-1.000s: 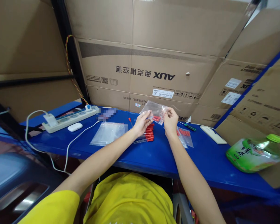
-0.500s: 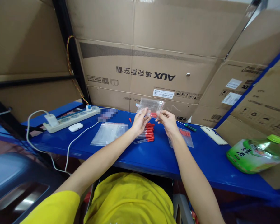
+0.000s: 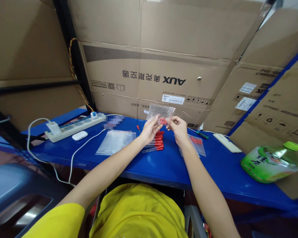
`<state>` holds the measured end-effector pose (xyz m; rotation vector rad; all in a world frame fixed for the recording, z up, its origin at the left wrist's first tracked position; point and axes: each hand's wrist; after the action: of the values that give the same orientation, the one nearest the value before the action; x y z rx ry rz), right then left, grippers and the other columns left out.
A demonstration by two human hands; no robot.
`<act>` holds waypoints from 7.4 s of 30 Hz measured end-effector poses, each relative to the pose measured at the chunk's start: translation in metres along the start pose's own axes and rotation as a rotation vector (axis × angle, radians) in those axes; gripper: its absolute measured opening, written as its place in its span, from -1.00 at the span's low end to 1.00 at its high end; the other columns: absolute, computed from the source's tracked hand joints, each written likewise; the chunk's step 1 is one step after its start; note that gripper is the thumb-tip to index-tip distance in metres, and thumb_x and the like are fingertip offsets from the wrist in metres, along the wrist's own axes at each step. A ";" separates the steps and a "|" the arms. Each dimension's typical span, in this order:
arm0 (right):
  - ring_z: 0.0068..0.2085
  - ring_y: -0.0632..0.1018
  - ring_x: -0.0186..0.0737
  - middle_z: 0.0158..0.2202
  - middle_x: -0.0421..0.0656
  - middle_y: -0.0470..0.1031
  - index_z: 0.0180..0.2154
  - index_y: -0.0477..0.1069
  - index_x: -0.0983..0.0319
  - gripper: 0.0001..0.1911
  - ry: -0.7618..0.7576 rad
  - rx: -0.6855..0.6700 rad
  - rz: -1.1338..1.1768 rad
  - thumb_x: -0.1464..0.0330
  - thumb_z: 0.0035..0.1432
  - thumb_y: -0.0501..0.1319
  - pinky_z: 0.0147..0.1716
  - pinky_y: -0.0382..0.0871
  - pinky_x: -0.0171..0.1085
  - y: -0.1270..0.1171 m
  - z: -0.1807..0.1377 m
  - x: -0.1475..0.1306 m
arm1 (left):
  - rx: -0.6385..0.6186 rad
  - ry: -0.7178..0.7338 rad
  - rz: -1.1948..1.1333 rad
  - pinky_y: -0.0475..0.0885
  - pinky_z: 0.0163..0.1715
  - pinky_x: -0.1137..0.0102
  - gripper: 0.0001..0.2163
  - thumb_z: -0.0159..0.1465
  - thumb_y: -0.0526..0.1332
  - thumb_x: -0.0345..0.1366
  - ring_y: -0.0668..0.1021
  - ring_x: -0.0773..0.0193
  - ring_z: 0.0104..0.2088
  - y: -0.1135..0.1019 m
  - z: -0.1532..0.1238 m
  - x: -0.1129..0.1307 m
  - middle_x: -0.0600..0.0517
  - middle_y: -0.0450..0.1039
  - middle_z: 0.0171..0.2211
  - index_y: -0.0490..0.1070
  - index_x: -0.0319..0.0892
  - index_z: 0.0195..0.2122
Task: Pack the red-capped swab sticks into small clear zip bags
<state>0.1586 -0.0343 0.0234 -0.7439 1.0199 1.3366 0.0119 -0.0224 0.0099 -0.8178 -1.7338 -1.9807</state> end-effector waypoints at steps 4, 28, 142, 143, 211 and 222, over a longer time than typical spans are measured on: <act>-0.52 0.49 -0.29 -0.53 -0.27 0.48 -0.37 0.46 0.18 -0.48 -0.001 -0.031 -0.024 -0.06 -0.14 0.53 -0.52 0.41 -0.31 0.002 -0.003 -0.003 | 0.013 -0.027 -0.031 0.63 -0.08 0.43 -0.74 0.37 0.38 -0.35 0.70 0.36 -0.29 -0.001 0.001 -0.002 -0.07 0.70 -0.12 0.58 -0.18 0.08; -0.62 0.58 -0.21 -0.67 -0.36 0.49 -0.40 0.21 0.12 -0.47 0.234 -0.671 -0.761 0.27 -0.10 0.59 -0.59 0.25 -0.38 -0.022 -0.015 0.005 | 0.347 0.212 -0.162 0.64 -0.06 0.42 -0.86 0.42 0.35 -0.24 0.65 0.40 -0.36 -0.017 0.024 0.025 0.03 0.62 -0.30 0.53 -0.17 -0.08; -0.31 0.57 -0.22 -0.27 -0.21 0.63 -0.26 0.54 0.15 -0.86 -0.110 -0.487 -0.904 0.32 0.18 0.46 -0.31 0.33 -0.29 -0.024 -0.091 -0.023 | 0.426 0.130 0.004 0.57 -0.24 0.45 -0.75 0.37 0.32 -0.38 0.66 0.35 -0.24 -0.040 -0.115 0.014 -0.10 0.60 0.15 0.55 -0.12 0.07; -0.30 0.58 -0.21 -0.27 -0.22 0.64 -0.25 0.55 0.15 -0.82 -0.067 -0.547 -0.933 0.34 0.13 0.50 -0.32 0.32 -0.29 -0.028 -0.091 -0.021 | 0.424 0.130 0.006 0.57 -0.23 0.45 -0.76 0.36 0.33 -0.38 0.66 0.35 -0.22 -0.041 -0.115 0.014 -0.10 0.61 0.13 0.57 -0.13 0.04; -0.39 0.59 -0.23 -0.31 -0.18 0.69 -0.17 0.65 0.17 -0.81 -0.297 -0.109 -0.641 0.40 0.25 0.26 -0.31 0.42 -0.28 0.030 -0.108 -0.008 | 0.252 0.024 0.116 0.63 -0.25 0.44 -0.53 0.35 0.35 -0.34 0.69 0.32 -0.31 -0.039 -0.119 0.014 -0.05 0.67 -0.08 0.43 -0.12 0.29; -0.30 0.62 -0.23 -0.21 -0.19 0.70 -0.14 0.64 0.14 -0.82 -0.191 -0.420 -0.698 0.41 0.30 0.26 -0.30 0.41 -0.30 -0.017 -0.091 -0.025 | 0.382 0.107 0.006 0.61 -0.22 0.45 -0.61 0.41 0.27 -0.40 0.67 0.37 -0.31 -0.043 -0.115 0.014 -0.08 0.66 0.00 0.44 -0.13 0.26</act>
<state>0.1622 -0.1287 0.0069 -1.1328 0.2644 0.9764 -0.0457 -0.1272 -0.0211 -0.5737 -1.9543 -1.5820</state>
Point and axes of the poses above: each hand's wrist, its own z-axis towards the middle knuckle, its own y-axis out of the palm, x = y × z
